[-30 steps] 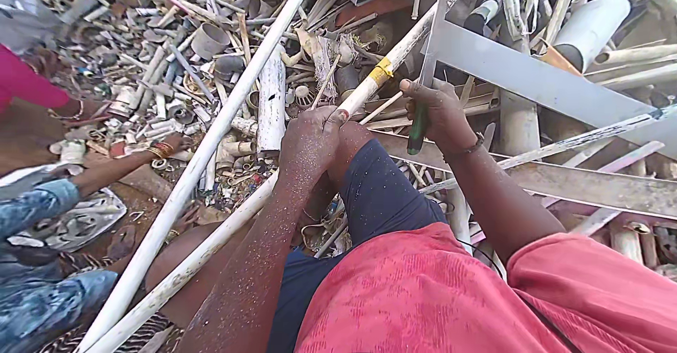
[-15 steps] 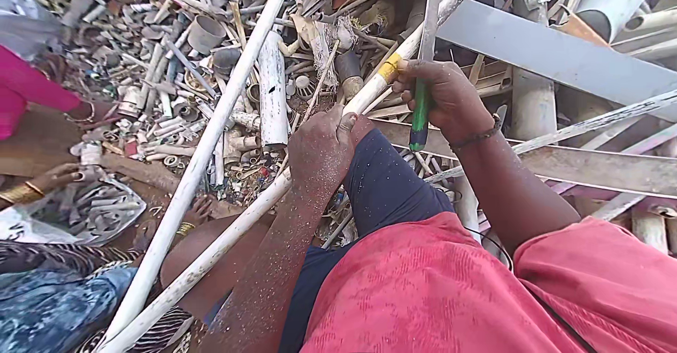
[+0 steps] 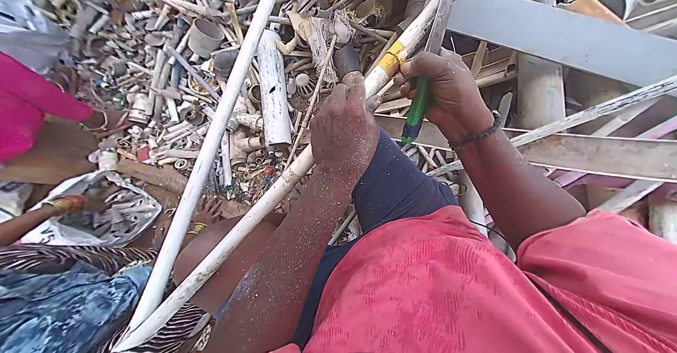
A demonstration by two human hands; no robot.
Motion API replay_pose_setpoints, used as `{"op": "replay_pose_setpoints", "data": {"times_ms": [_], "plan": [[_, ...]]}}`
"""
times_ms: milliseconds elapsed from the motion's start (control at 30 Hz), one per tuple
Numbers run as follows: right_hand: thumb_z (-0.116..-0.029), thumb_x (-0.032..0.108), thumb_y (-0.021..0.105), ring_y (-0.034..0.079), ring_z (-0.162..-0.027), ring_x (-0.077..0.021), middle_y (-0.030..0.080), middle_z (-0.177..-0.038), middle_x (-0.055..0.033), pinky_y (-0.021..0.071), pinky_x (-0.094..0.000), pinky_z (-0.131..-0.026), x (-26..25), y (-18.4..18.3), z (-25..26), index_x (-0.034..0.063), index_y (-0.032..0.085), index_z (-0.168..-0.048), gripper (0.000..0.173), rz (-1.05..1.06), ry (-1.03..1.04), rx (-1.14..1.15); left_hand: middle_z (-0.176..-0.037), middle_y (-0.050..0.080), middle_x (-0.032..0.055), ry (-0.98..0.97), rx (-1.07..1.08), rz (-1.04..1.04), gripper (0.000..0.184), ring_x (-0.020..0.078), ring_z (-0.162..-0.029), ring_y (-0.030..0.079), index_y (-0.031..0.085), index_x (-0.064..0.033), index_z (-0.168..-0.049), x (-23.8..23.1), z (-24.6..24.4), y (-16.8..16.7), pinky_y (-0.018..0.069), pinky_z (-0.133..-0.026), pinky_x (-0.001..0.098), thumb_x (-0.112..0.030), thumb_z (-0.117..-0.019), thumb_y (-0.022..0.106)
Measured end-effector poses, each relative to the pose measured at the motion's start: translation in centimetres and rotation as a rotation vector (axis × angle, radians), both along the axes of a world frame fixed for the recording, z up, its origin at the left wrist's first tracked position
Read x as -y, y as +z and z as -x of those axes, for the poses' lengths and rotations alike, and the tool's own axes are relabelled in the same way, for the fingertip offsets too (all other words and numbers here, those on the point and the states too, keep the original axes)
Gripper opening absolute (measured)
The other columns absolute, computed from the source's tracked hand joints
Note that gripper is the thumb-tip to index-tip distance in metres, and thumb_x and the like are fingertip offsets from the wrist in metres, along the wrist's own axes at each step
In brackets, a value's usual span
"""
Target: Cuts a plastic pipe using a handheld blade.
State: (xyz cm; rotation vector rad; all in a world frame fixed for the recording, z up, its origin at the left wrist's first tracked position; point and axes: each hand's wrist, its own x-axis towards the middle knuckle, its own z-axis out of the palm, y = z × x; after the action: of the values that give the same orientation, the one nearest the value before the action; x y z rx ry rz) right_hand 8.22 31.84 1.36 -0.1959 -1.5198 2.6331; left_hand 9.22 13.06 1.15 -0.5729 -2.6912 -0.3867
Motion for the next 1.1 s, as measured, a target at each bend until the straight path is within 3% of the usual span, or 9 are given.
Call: {"op": "replay_pose_setpoints", "data": {"times_ms": [67, 200, 433, 533, 633, 800, 900, 1000, 1100], "plan": [[-0.0866, -0.001, 0.065, 0.064, -0.057, -0.0131, 0.069, -0.072, -0.0108, 0.0549, -0.0241, -0.052, -0.8, -0.4, -0.2, -0.0001, 0.059, -0.093, 0.009, -0.083, 0.003, -0.08, -0.101, 0.072, 0.007, -0.061, -0.213, -0.011, 0.049, 0.0235, -0.087, 0.07, 0.068, -0.0168, -0.132, 1.2, 1.6, -2.8, 0.0569, -0.072, 0.0448, -0.051, -0.1075, 0.043], [-0.0849, 0.001, 0.068, 0.065, -0.057, -0.0137, 0.069, -0.07, -0.008, 0.0556, -0.0266, -0.053, -2.1, -1.5, -1.2, 0.0035, 0.06, -0.086, 0.009, -0.244, 0.003, -0.118, -0.108, 0.072, 0.0184, -0.03, 0.243, -0.075, 0.046, 0.0359, -0.098, 0.07, 0.064, -0.0063, -0.137, -0.7, -1.1, 3.3, 0.0542, -0.082, 0.057, -0.038, -0.1068, 0.051], [-0.086, 0.024, 0.076, 0.063, -0.066, -0.0039, 0.07, -0.076, 0.0036, 0.0523, -0.0297, -0.065, -5.2, -3.5, -1.6, 0.0115, 0.073, -0.09, 0.013, -0.947, -0.297, -0.108, -0.11, 0.073, 0.0166, -0.06, 0.24, -0.171, 0.047, 0.0327, -0.099, 0.071, 0.064, -0.0083, -0.14, -0.1, -2.2, 4.8, 0.0543, -0.084, 0.0546, -0.04, -0.1064, 0.051], [-0.0854, 0.011, 0.08, 0.066, -0.071, -0.0055, 0.075, -0.091, 0.0004, 0.0564, -0.0243, -0.064, -6.1, -3.6, -1.8, 0.0062, 0.073, -0.11, 0.027, -0.716, -0.324, -0.169, -0.111, 0.074, 0.0126, -0.049, 0.256, -0.232, 0.044, 0.0266, -0.097, 0.071, 0.065, -0.0121, -0.138, 0.7, -2.1, 6.1, 0.0542, -0.084, 0.0511, -0.039, -0.1056, 0.054], [-0.087, 0.006, 0.072, 0.068, -0.071, -0.0074, 0.076, -0.095, -0.0012, 0.0577, -0.0257, -0.063, -6.4, -3.5, -2.1, 0.0058, 0.074, -0.111, 0.025, -0.703, -0.349, -0.157, -0.118, 0.072, 0.0131, -0.048, 0.436, -0.23, 0.044, 0.0256, -0.105, 0.068, 0.062, -0.0112, -0.142, 0.7, -2.4, 7.4, 0.0504, -0.093, 0.0484, -0.036, -0.1066, 0.054], [-0.0865, 0.012, 0.081, 0.06, -0.057, -0.0057, 0.068, -0.072, 0.0031, 0.0526, -0.0237, -0.054, -5.7, -2.2, -1.6, 0.008, 0.072, -0.091, 0.011, -0.542, -0.422, -0.164, -0.077, 0.069, -0.003, -0.07, 0.577, -0.433, 0.027, 0.0097, -0.06, 0.06, 0.077, -0.0191, -0.11, 0.9, -0.7, 5.3, 0.0516, -0.057, 0.0339, -0.038, -0.1051, 0.057], [-0.085, 0.004, 0.079, 0.058, -0.056, -0.0064, 0.069, -0.076, 0.0001, 0.0511, -0.0223, -0.052, -5.3, -1.1, -1.3, 0.0033, 0.073, -0.1, 0.016, -0.39, -0.416, -0.158, -0.074, 0.071, 0.0029, -0.072, 0.882, -0.62, 0.039, 0.0118, -0.054, 0.063, 0.073, -0.0081, -0.098, 0.6, 0.5, 6.2, 0.0532, -0.051, 0.0274, -0.035, -0.1097, 0.048], [-0.0936, 0.006, 0.069, 0.057, -0.055, -0.0079, 0.066, -0.077, -0.0032, 0.0519, -0.0223, -0.051, -4.7, 0.4, -1.6, 0.0035, 0.066, -0.105, 0.012, -0.129, -0.284, -0.133, -0.073, 0.071, 0.0105, 0.005, 1.254, -0.718, 0.052, 0.0163, -0.054, 0.067, 0.063, -0.004, -0.106, -0.5, 2.3, 7.8, 0.0549, -0.048, 0.0258, -0.046, -0.1111, 0.033], [-0.1033, 0.018, 0.061, 0.058, -0.055, -0.0068, 0.068, -0.082, -0.0047, 0.0509, -0.0201, -0.049, -4.2, 1.6, -1.7, 0.0078, 0.063, -0.104, 0.01, -0.013, -0.149, -0.139, -0.082, 0.074, 0.0166, -0.036, 1.486, -0.726, 0.065, 0.0234, -0.061, 0.072, 0.067, -0.0024, -0.113, -1.5, 4.4, 8.5, 0.0584, -0.053, 0.0324, -0.052, -0.1102, 0.025]]}}
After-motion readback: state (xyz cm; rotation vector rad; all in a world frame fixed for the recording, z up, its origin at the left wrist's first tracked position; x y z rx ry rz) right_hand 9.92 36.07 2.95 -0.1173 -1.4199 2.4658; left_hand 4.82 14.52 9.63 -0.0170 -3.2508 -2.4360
